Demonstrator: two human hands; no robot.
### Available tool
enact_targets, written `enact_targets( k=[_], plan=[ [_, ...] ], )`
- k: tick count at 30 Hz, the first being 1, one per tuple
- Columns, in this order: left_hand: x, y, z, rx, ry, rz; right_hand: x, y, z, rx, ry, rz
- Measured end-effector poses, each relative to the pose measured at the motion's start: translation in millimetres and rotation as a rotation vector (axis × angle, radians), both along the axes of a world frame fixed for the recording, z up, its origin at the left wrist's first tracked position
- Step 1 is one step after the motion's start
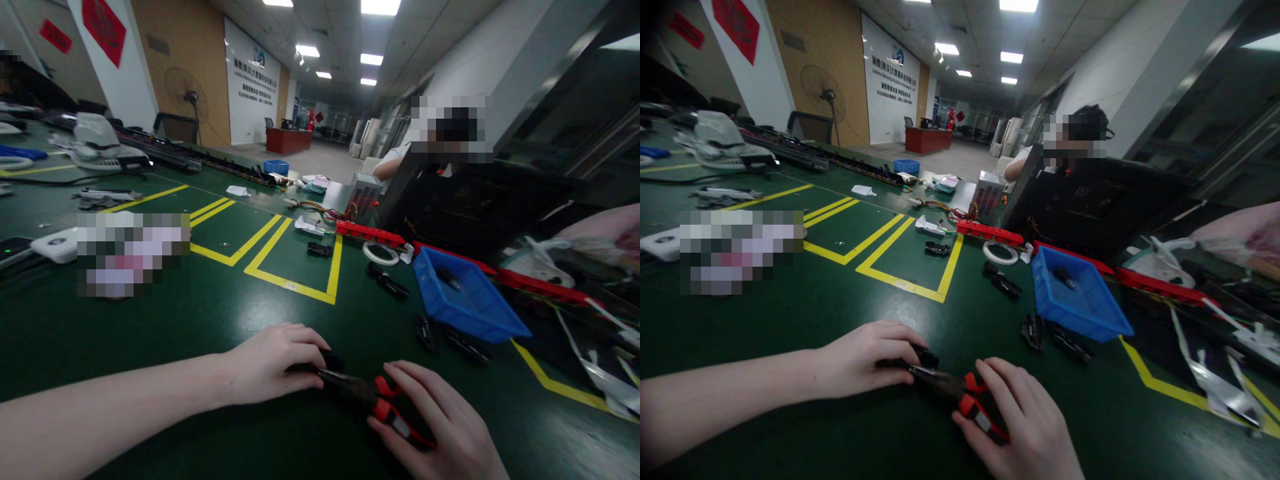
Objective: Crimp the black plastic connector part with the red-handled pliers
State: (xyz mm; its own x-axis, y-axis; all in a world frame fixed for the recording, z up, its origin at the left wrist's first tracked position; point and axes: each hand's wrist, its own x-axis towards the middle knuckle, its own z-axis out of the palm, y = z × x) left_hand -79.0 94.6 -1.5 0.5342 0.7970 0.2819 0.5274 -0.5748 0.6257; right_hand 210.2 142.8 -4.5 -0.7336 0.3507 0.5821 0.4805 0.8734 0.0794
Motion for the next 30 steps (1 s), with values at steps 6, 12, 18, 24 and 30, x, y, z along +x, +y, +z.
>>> enact_targets(
  k=[6,12,18,24,30],
  plan=[
    [0.5,-0.9,1.2,0.004,0.000,-0.022,-1.5,-0.7,2.3,-0.024,-0.046,0.017],
    [0.4,0.2,-1.3,-0.001,0.013,-0.023,-4.1,-0.7,4.8,-0.055,-0.070,0.010],
    [-0.1,0.2,0.3,-0.016,0.024,-0.034,-7.1,-1.1,5.8,-0.062,-0.077,0.014],
    [0.6,-1.8,1.9,-0.081,-0.041,0.007,-5.8,1.0,6.1,0.002,-0.061,-0.016],
    [0.1,-1.4,1.4,-0.153,-0.096,0.054,-4.4,0.1,4.7,0.004,-0.032,-0.034]
  ],
)
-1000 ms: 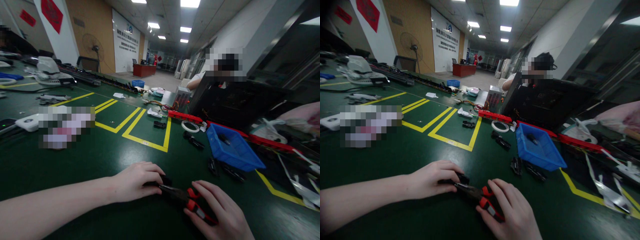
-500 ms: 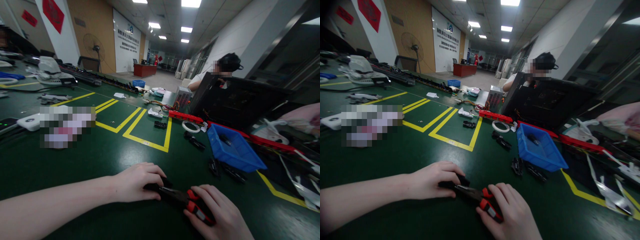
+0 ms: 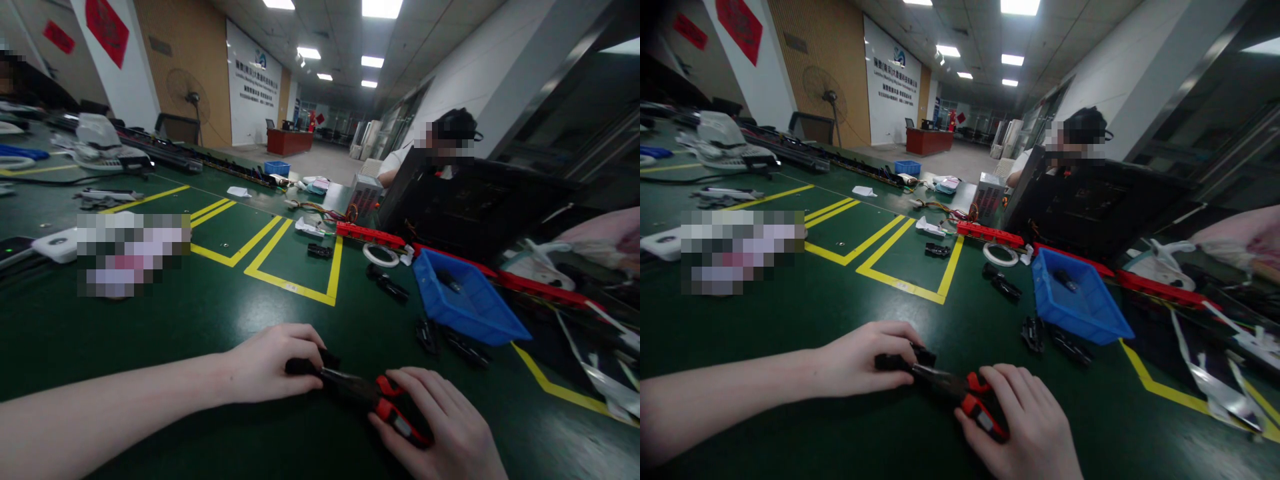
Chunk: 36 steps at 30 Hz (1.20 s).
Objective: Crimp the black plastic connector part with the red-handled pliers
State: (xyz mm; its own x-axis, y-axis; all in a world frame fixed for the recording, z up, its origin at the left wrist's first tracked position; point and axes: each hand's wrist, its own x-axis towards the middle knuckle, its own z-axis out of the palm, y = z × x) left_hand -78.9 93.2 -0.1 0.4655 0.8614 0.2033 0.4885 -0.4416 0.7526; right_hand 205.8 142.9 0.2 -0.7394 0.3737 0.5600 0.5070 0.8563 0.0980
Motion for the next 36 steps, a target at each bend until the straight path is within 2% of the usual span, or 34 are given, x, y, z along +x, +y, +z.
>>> enact_targets(
  k=[18,27,36],
  plan=[
    [-1,2,-2.0,0.079,0.059,-0.038,0,-2,1.3,-0.112,-0.015,0.016],
    [-1,1,0.9,0.040,0.014,-0.035,9,4,0.6,-0.192,-0.073,0.002],
    [-3,3,-4.4,0.098,0.055,-0.061,3,1,1.1,-0.122,-0.038,0.039]
  ],
)
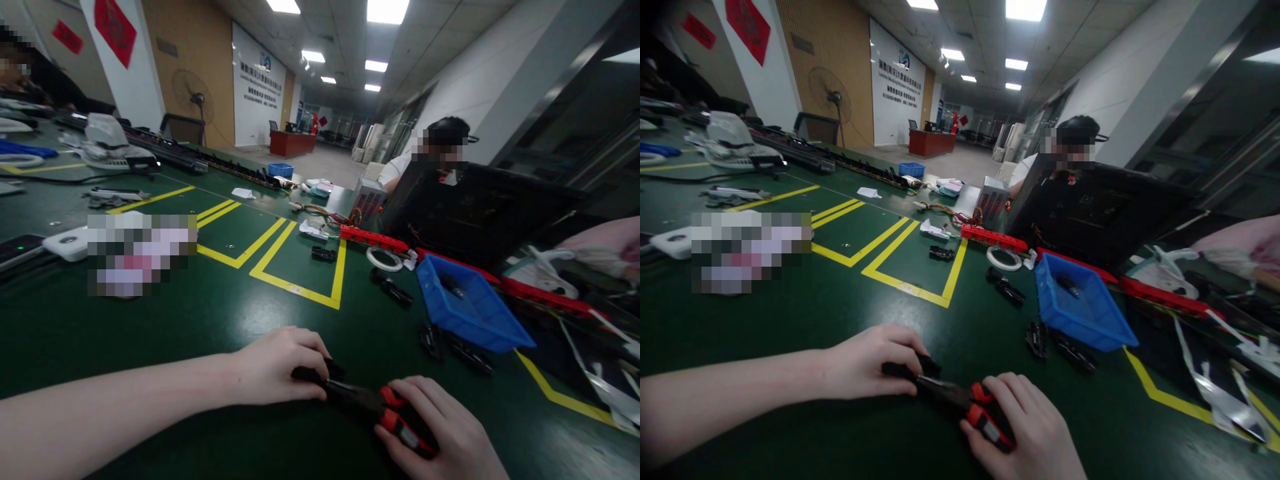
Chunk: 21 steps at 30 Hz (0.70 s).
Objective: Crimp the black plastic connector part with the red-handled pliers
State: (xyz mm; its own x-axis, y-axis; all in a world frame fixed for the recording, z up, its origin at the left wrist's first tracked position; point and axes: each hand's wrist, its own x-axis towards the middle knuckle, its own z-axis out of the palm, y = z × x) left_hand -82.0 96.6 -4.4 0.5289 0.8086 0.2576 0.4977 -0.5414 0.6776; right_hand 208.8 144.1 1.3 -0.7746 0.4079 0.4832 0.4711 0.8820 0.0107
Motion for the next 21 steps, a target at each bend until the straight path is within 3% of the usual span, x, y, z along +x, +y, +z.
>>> enact_targets(
  k=[6,15,21],
  plan=[
    [0.6,-0.3,0.6,-0.008,0.009,0.006,2.9,-2.1,-7.3,-0.068,0.034,-0.068],
    [1.9,-2.1,5.9,-0.031,-0.014,0.015,5.8,2.1,-0.1,-0.090,-0.035,-0.053],
    [2.0,-2.4,6.6,-0.027,0.015,0.018,3.1,0.8,-1.3,0.018,0.002,-0.041]
  ],
)
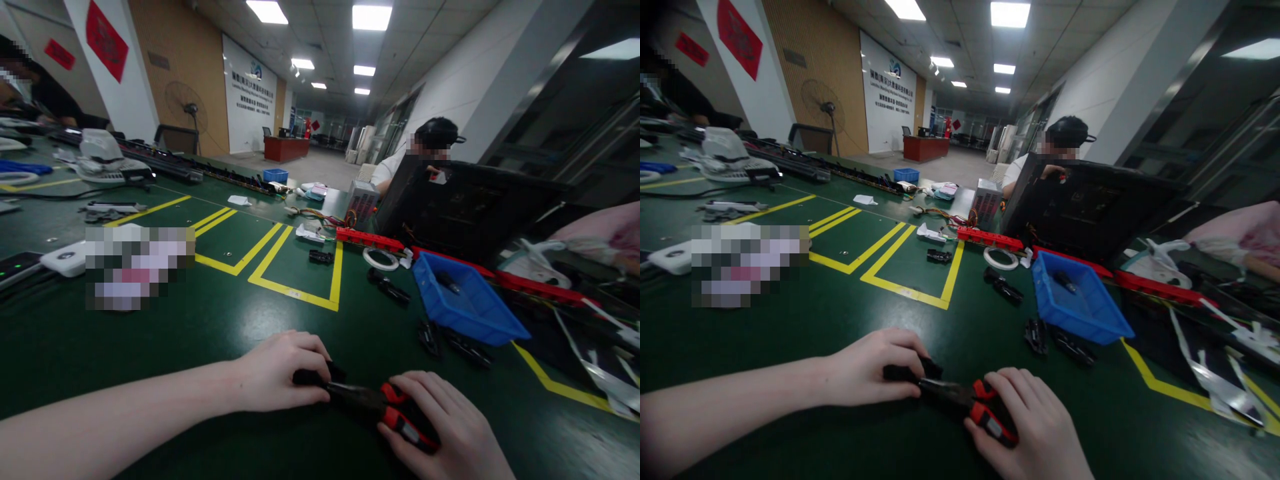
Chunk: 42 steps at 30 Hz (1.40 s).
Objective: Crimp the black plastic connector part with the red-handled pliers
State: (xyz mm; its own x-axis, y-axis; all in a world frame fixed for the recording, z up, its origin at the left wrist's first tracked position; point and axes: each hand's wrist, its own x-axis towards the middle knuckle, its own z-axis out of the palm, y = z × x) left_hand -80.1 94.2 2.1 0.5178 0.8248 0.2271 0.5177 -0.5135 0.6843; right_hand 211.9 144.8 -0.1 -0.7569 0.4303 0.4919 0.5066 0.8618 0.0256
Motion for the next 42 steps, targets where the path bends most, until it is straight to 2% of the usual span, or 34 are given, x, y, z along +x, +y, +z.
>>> enact_targets(
  k=[13,24,28,34,42],
  plan=[
    [3,0,-5.7,0.122,0.095,0.076,-2,-1,0.5,0.134,0.042,-0.040],
    [7,-10,11.2,0.055,0.100,0.079,-4,-2,0.1,0.153,0.068,-0.068],
    [6,-9,8.5,0.047,0.100,0.075,-2,-1,-2.3,0.126,0.072,-0.107],
    [6,-6,1.4,0.115,0.148,0.102,-3,-1,-2.1,0.158,0.061,-0.060],
    [6,-7,0.7,0.112,0.140,0.131,-4,-2,-1.6,0.162,0.045,-0.047]
  ],
)
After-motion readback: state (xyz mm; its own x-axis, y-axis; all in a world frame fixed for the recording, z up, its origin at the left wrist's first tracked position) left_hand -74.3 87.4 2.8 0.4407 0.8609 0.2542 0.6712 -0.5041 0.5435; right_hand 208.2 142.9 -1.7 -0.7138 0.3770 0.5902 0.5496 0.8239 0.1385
